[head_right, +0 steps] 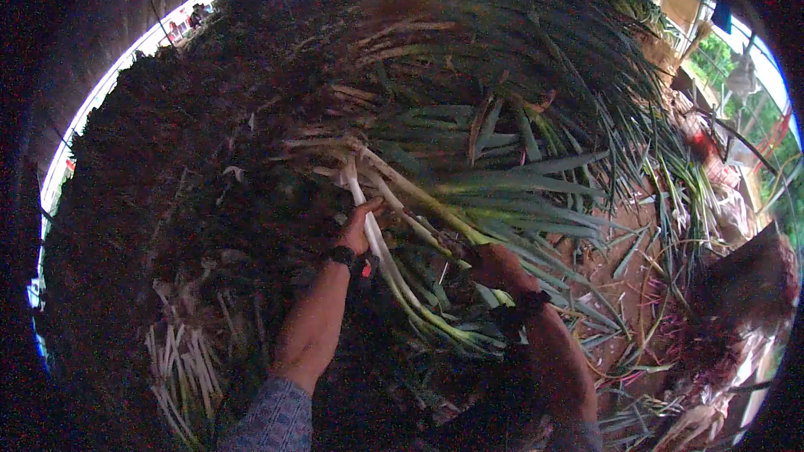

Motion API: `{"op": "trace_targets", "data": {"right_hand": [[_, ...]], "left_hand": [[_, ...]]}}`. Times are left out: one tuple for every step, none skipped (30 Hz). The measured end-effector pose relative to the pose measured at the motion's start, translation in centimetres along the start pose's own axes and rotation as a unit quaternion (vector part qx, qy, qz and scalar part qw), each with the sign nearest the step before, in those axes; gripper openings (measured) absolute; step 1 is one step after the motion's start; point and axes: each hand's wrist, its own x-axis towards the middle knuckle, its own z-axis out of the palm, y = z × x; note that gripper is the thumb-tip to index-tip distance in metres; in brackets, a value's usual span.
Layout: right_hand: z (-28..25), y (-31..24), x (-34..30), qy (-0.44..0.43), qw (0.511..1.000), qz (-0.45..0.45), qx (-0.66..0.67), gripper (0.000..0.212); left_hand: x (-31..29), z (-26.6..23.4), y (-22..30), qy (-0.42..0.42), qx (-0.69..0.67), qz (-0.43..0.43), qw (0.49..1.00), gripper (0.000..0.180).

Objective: Cleaning and trimming scallions in an agricultural processing setting.

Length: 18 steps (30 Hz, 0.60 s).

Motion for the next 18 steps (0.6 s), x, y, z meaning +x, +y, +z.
{"op": "trace_targets", "data": {"right_hand": [[-0.3, -0.3, -0.1, -0.004, 1.0, -0.011, 0.001, 0.039], [-0.5, -0.1, -0.4, 0.005, 1.0, -0.008, 0.01, 0.037], [-0.7, 0.0, -0.8, 0.014, 1.0, -0.006, 0.02, 0.035], [-0.8, 0.0, -1.2, 0.022, 0.999, -0.005, 0.03, 0.034], [-1.2, -0.2, -1.6, 0.033, 0.999, -0.002, 0.036, 0.032], [-1.6, -0.4, -2.0, 0.044, 0.998, 0.001, 0.042, 0.031], [-2.0, -0.6, -2.3, 0.055, 0.997, 0.003, 0.048, 0.029], [-2.1, -1.0, -2.6, 0.06, 0.996, 0.002, 0.063, 0.028], [-2.1, -1.4, -2.8, 0.066, 0.995, 0.002, 0.078, 0.027], [-2.3, -1.7, -3.1, 0.072, 0.993, 0.002, 0.092, 0.026], [-2.3, -2.2, -3.3, 0.058, 0.995, -0.017, 0.079, 0.028], [-2.4, -1.9, -3.8, 0.046, 0.997, -0.027, 0.063, 0.031], [-2.4, -1.7, -4.4, 0.033, 0.998, -0.036, 0.048, 0.033], [-2.5, -1.4, -4.7, 0.029, 0.999, -0.027, 0.019, 0.033], [-2.3, -1.6, -4.5, 0.019, 0.999, -0.031, -0.008, 0.033], [-2.1, -1.9, -4.3, 0.01, 0.999, -0.035, -0.035, 0.033], [-1.9, -1.5, -4.6, 0.023, 0.998, -0.041, -0.038, 0.032], [-1.5, -1.2, -5.0, 0.037, 0.997, -0.048, -0.041, 0.032]], "left_hand": [[0.6, -0.9, -0.3, 0.002, 0.003, -0.007, 1.0, 0.04], [1.1, -0.9, -0.2, -0.003, 0.005, -0.016, 1.0, 0.036], [1.4, -0.9, -0.3, -0.006, 0.008, -0.024, 1.0, 0.033], [1.4, -1.1, -0.4, -0.019, -0.005, -0.02, 1.0, 0.031], [1.2, -0.9, -0.2, -0.033, -0.017, -0.014, 0.999, 0.03], [1.0, -0.6, 0.0, -0.046, -0.028, -0.008, 0.999, 0.028], [0.9, -0.4, 0.4, -0.041, -0.025, 0.006, 0.999, 0.028], [0.3, -0.2, 1.1, -0.034, -0.02, 0.019, 0.999, 0.028], [0.0, 0.0, 1.7, -0.027, -0.015, 0.032, 0.999, 0.028], [0.0, -0.6, 2.5, -0.024, -0.065, 0.056, 0.996, 0.03], [-0.3, -2.5, 3.9, -0.016, -0.113, 0.085, 0.99, 0.031], [-0.6, -2.9, 4.9, -0.015, -0.163, 0.106, 0.981, 0.033], [-1.0, -3.2, 5.6, 0.0, -0.144, 0.146, 0.979, 0.037], [-2.0, -3.0, 6.9, 0.013, -0.123, 0.187, 0.975, 0.042], [-2.4, -5.9, 7.5, 0.057, -0.075, 0.17, 0.981, 0.05], [-2.4, -8.1, 7.6, 0.096, -0.024, 0.179, 0.979, 0.048], [-2.5, -8.1, 7.2, 0.127, 0.023, 0.178, 0.976, 0.046], [-2.7, -8.1, 6.9, 0.158, 0.07, 0.176, 0.969, 0.045]]}}
